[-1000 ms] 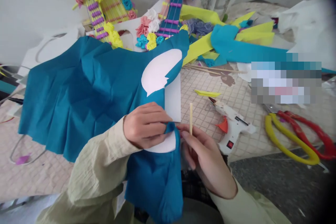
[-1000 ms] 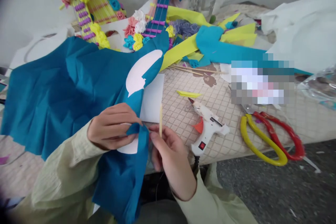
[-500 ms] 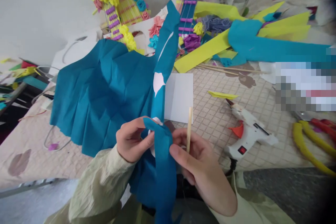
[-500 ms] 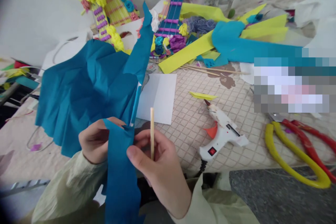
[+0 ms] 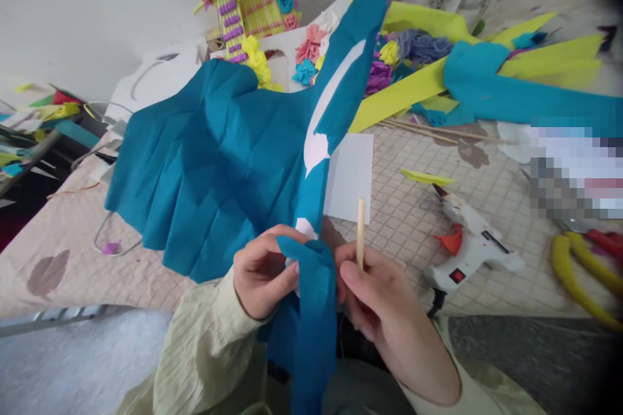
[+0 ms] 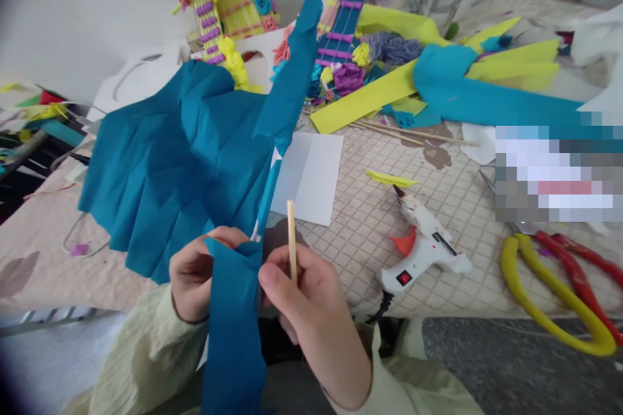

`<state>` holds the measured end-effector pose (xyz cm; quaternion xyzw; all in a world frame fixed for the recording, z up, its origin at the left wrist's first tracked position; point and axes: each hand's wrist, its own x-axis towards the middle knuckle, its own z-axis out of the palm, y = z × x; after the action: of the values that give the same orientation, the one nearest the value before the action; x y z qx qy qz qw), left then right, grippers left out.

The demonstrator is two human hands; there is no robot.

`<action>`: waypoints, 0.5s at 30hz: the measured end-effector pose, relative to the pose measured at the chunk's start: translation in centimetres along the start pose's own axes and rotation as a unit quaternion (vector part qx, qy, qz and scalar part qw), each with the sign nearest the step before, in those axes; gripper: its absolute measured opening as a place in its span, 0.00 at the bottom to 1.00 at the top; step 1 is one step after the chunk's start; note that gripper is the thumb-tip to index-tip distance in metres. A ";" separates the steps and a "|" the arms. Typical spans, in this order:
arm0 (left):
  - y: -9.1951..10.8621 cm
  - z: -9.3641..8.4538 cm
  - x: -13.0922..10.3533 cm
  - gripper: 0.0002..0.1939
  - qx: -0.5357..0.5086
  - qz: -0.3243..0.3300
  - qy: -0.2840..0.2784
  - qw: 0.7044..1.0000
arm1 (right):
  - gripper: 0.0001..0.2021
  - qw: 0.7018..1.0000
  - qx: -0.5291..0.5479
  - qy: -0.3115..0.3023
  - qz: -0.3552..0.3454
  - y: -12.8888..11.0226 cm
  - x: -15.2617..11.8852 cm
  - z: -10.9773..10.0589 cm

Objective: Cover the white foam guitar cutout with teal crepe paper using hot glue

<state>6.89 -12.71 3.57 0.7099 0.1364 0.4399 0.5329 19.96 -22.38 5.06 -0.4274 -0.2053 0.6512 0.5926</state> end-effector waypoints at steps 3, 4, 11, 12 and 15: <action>-0.2 0.2 -0.2 0.03 0.005 -0.001 -0.012 1.000 | 0.15 0.999 -0.014 0.022 0.034 -0.1 0.4 -0.1; -0.2 0.3 -0.2 0.03 0.001 0.000 -0.016 1.000 | 0.15 0.999 -0.018 0.022 0.041 -0.2 0.6 -0.1; -1.1 1.3 -0.1 0.04 -0.011 0.015 -0.029 0.999 | 0.07 0.998 -0.019 -0.004 0.063 -0.4 0.5 -0.7; -1.2 1.4 -0.1 0.04 -0.006 0.019 -0.035 0.999 | 0.06 0.998 -0.025 -0.002 0.061 -0.3 0.4 -0.9; -1.3 1.5 0.0 0.09 0.010 0.031 -0.047 0.998 | 0.05 0.997 -0.059 0.013 0.053 -0.4 0.2 -1.6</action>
<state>8.35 -13.14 2.32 0.7389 0.0935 0.4210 0.5177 21.48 -22.48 4.45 -0.4805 -0.2125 0.6628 0.5335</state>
